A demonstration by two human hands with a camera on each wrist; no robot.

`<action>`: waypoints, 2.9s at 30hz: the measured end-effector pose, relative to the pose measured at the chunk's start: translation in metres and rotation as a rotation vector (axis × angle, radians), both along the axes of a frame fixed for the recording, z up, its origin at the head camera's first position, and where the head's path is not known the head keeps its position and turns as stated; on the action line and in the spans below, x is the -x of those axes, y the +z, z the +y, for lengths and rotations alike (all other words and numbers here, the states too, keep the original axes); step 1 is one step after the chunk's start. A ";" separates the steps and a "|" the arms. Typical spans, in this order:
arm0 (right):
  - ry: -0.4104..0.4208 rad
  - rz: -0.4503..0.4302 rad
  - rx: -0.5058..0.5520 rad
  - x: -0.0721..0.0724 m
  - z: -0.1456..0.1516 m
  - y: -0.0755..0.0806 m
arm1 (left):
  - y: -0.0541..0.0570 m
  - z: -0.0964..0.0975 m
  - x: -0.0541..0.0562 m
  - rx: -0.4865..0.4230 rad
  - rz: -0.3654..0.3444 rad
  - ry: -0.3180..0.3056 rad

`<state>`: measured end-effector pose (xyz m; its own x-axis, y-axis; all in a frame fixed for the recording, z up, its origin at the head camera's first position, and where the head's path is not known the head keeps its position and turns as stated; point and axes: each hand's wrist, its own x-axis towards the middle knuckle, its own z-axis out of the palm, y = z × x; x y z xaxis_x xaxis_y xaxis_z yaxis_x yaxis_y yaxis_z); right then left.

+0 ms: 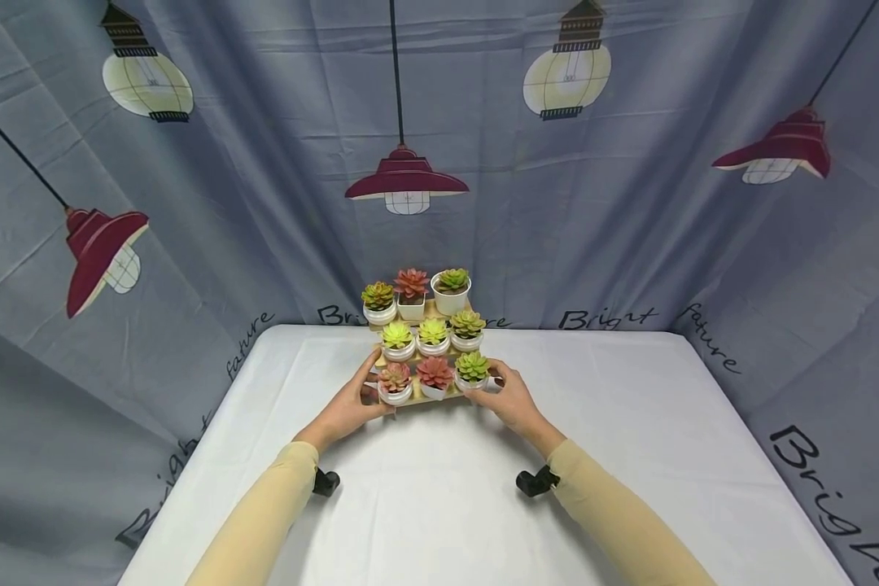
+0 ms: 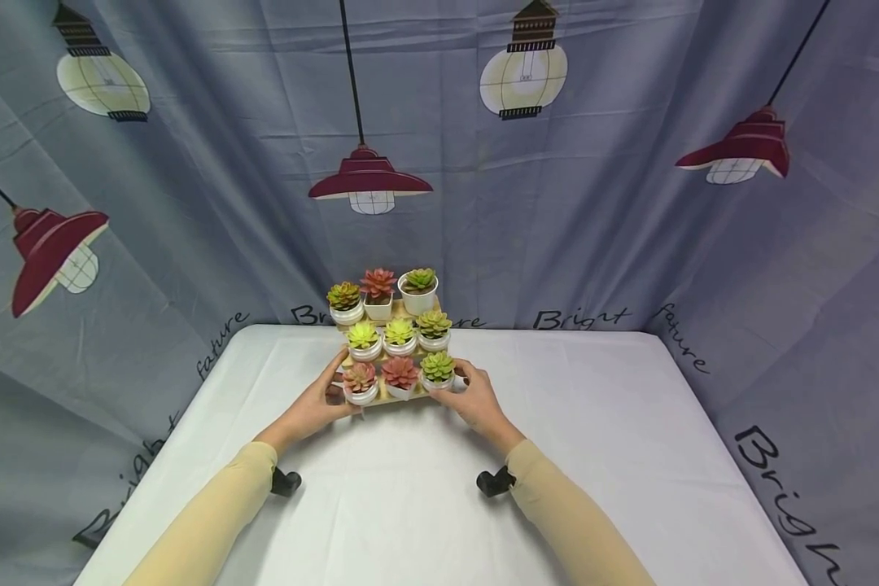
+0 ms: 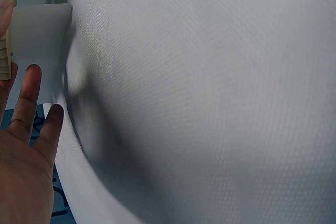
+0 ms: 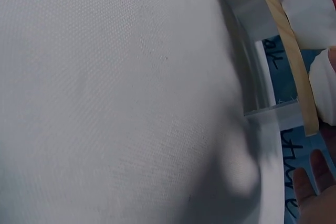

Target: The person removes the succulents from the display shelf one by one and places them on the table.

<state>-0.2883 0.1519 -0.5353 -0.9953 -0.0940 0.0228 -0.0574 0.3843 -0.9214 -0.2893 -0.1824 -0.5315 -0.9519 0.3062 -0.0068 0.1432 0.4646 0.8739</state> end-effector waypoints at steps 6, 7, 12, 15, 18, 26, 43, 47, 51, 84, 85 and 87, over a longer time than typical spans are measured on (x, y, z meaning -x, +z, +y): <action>-0.012 -0.020 -0.031 -0.004 0.008 0.005 | -0.002 0.000 0.001 -0.003 -0.004 0.002; -0.015 -0.023 -0.036 -0.005 0.010 0.006 | -0.003 0.000 0.001 -0.003 -0.002 0.002; -0.019 -0.031 -0.037 -0.005 0.025 0.006 | -0.005 -0.001 0.002 -0.012 0.004 -0.005; -0.024 -0.032 -0.037 -0.004 0.036 0.005 | -0.005 -0.001 0.002 -0.008 0.006 -0.002; -0.038 -0.025 -0.037 -0.001 0.048 0.006 | -0.005 -0.001 0.002 0.000 0.008 0.002; -0.061 0.012 -0.035 0.009 0.076 0.009 | -0.004 -0.001 0.003 -0.009 0.004 -0.008; -0.125 -0.092 -0.118 0.028 0.098 -0.013 | -0.006 -0.001 0.000 0.000 0.003 0.006; -0.129 -0.094 -0.120 0.031 0.102 -0.020 | -0.006 0.000 0.000 -0.004 0.005 0.010; -0.135 -0.087 -0.108 0.033 0.104 -0.023 | -0.004 0.000 -0.001 -0.005 0.000 0.014; -0.132 -0.057 -0.184 0.031 0.108 -0.029 | -0.002 0.001 -0.001 0.002 0.007 0.014; -0.125 -0.063 -0.190 0.030 0.109 -0.029 | -0.002 0.001 -0.001 0.003 0.008 0.012; -0.105 -0.069 -0.195 0.029 0.112 -0.028 | -0.002 0.001 -0.001 0.002 0.011 0.010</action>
<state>-0.3178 0.2636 -0.5630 -0.9984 0.0146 -0.0538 0.0528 0.5557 -0.8297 -0.2886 -0.1812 -0.5337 -0.9549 0.2970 0.0031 0.1484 0.4680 0.8712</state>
